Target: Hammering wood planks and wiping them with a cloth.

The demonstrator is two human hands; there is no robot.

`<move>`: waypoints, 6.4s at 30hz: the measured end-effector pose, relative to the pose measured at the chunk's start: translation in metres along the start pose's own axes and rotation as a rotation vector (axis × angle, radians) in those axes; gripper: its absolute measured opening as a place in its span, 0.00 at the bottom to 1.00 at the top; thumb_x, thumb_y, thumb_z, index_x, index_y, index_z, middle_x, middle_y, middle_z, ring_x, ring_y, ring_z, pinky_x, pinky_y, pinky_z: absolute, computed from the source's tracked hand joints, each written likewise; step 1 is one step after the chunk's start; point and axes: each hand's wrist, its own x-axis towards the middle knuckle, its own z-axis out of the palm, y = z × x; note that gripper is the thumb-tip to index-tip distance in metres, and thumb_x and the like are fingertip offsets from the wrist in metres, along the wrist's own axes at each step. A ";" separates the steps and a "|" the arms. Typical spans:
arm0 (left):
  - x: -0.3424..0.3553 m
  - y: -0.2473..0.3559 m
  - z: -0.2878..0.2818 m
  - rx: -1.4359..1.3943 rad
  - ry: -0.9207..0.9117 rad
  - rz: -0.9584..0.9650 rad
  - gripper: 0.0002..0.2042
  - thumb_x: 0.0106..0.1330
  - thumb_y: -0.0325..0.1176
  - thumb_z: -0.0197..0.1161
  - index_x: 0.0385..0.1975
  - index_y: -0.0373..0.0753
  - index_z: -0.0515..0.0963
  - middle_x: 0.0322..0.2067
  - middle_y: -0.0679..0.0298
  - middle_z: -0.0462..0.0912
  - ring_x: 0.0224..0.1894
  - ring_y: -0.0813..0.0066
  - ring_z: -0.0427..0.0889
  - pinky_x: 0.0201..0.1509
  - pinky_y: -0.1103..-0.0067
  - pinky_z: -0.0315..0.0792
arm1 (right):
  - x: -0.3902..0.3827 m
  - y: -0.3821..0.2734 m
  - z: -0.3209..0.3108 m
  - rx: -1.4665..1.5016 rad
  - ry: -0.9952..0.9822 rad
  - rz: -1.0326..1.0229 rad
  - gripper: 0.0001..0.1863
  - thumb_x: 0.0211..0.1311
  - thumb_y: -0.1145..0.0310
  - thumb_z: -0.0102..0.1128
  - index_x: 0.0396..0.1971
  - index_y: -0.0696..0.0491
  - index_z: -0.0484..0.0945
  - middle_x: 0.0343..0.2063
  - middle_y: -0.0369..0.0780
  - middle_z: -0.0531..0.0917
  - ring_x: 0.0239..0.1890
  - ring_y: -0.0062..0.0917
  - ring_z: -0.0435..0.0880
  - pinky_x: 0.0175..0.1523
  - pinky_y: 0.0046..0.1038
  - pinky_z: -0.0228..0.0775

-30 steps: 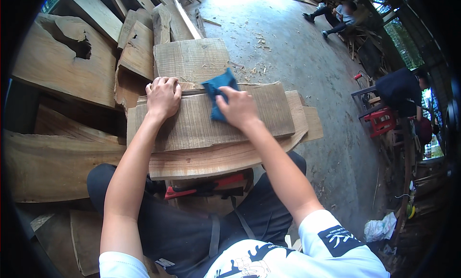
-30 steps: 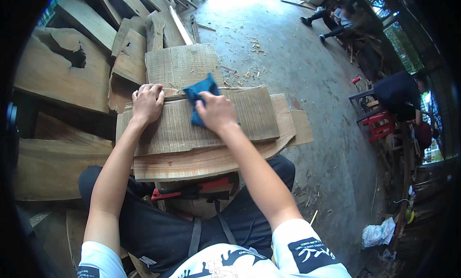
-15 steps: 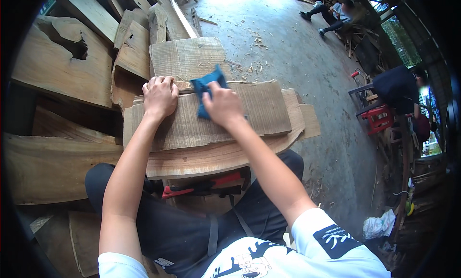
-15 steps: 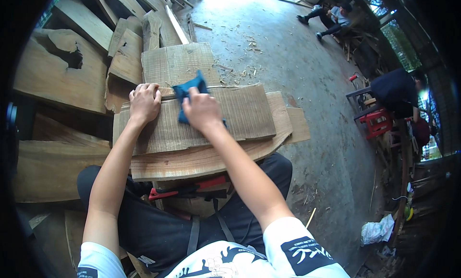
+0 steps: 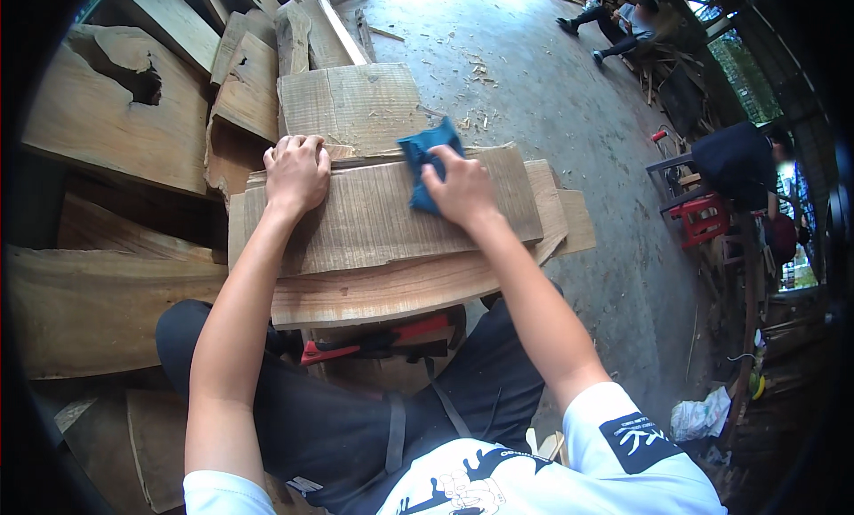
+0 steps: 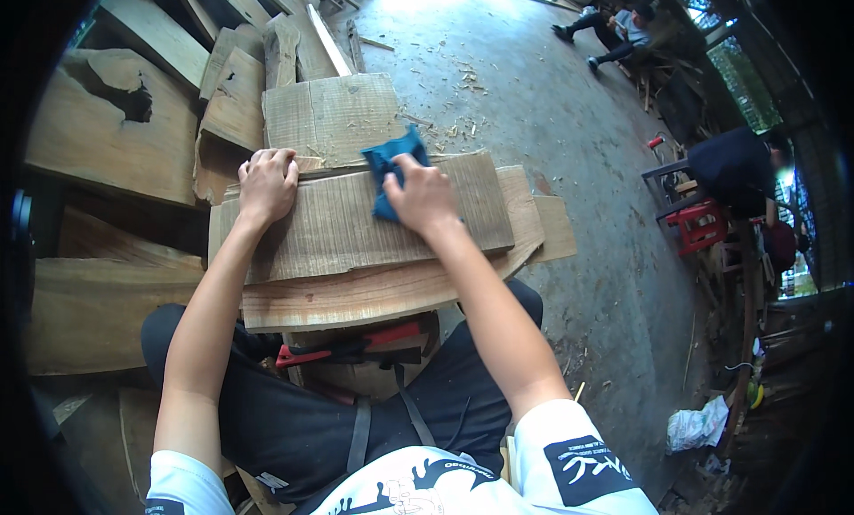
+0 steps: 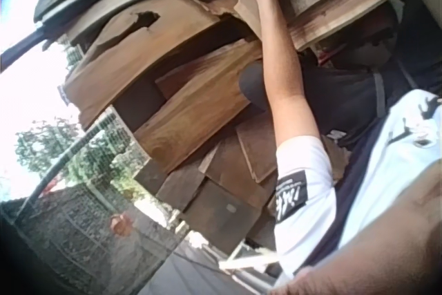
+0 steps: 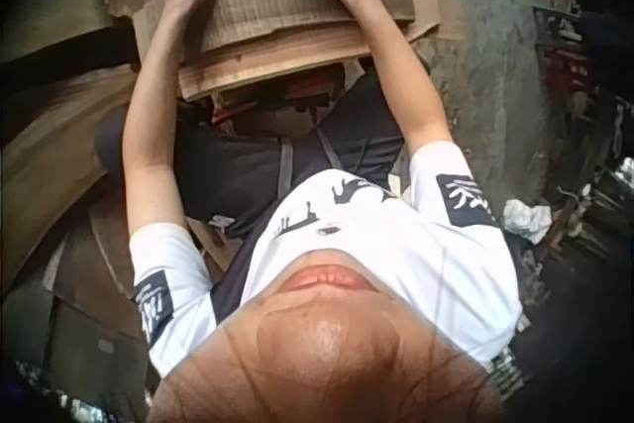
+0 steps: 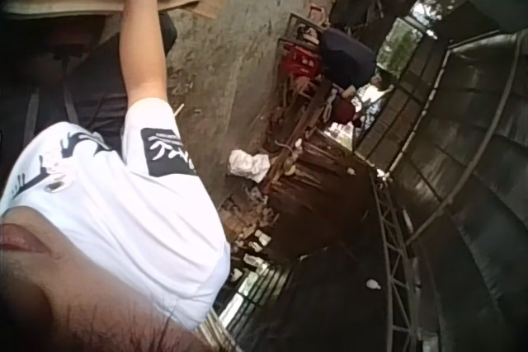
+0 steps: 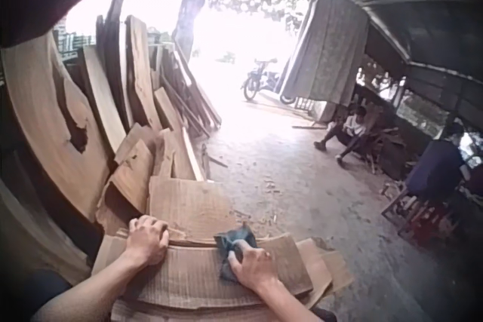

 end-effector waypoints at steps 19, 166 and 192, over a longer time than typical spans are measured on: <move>-0.002 -0.005 0.002 0.006 0.011 0.033 0.18 0.75 0.43 0.53 0.56 0.46 0.81 0.59 0.58 0.81 0.67 0.60 0.74 0.73 0.56 0.60 | -0.016 -0.062 0.034 0.116 0.025 -0.328 0.18 0.72 0.56 0.57 0.52 0.51 0.79 0.35 0.51 0.89 0.38 0.47 0.90 0.44 0.47 0.84; -0.064 0.055 -0.037 0.179 -0.228 -0.051 0.44 0.77 0.64 0.42 0.77 0.27 0.54 0.78 0.38 0.51 0.82 0.44 0.44 0.83 0.50 0.38 | 0.031 0.015 0.041 0.225 0.347 0.028 0.14 0.63 0.61 0.61 0.38 0.56 0.84 0.41 0.49 0.87 0.52 0.43 0.82 0.60 0.43 0.74; -0.077 0.108 -0.014 0.129 -0.133 0.002 0.45 0.73 0.65 0.50 0.76 0.30 0.57 0.77 0.38 0.53 0.82 0.43 0.46 0.82 0.47 0.38 | 0.029 0.019 0.049 0.272 0.486 -0.001 0.11 0.59 0.62 0.67 0.35 0.55 0.86 0.39 0.48 0.88 0.49 0.43 0.84 0.60 0.41 0.74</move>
